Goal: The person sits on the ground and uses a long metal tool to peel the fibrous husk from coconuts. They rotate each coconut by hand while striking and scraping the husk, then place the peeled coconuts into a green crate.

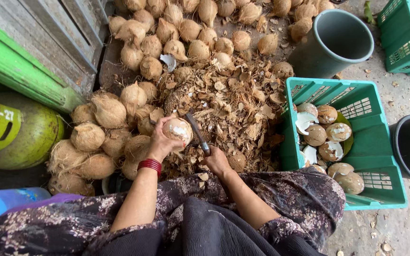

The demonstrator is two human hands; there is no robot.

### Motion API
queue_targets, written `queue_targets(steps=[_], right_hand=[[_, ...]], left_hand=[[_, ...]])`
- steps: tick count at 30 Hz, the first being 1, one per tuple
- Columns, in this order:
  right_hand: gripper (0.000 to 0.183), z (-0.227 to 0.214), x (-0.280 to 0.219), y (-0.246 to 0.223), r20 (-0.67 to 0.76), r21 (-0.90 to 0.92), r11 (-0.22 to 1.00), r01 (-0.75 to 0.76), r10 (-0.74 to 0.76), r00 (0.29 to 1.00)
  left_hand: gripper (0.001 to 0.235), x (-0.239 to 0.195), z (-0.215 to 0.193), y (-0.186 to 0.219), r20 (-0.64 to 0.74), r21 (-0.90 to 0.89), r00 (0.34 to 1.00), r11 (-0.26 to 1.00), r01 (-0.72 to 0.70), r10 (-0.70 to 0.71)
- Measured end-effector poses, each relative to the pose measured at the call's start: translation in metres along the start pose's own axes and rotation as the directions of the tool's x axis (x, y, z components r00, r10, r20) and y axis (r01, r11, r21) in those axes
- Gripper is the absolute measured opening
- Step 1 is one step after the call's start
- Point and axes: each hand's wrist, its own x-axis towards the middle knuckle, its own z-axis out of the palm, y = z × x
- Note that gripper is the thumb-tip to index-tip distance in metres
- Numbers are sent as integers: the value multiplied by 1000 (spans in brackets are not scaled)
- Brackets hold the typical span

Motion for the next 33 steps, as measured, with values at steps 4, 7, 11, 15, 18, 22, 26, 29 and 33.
queue_targets(steps=[4,7,11,15,18,22,26,29,33], right_hand=[[17,-3,-32,-18,-20,-15,987,159,-159,987],[13,4,-48,-23,-97,-77,922,380,-386,917],[27,7,-32,-35,28,46,999,-25,23,999],[15,-1,-28,-34,46,201,979,-26,18,999],[21,-1,-47,-26,3,136,961,239,-242,970],[24,13,-55,-27,-134,142,892,428,-411,902],[17,13,-28,-18,138,390,903,-179,135,981],[27,12,-14,-5,132,449,879,-162,114,985],[14,7,-20,-11,89,287,953,-96,73,993]], left_hand=[[96,4,7,6,15,243,999,969,-39,37],[88,7,12,5,0,207,999,978,-33,34],[95,14,13,10,33,300,999,954,16,-27],[95,10,3,12,-26,215,1000,977,-4,10],[93,5,2,14,26,131,999,991,22,-26],[93,3,-1,19,28,99,989,984,145,-148],[95,0,-5,19,34,-66,996,994,83,-81],[103,1,-7,19,65,139,996,989,58,-68],[108,-4,1,28,27,370,994,925,90,-108]])
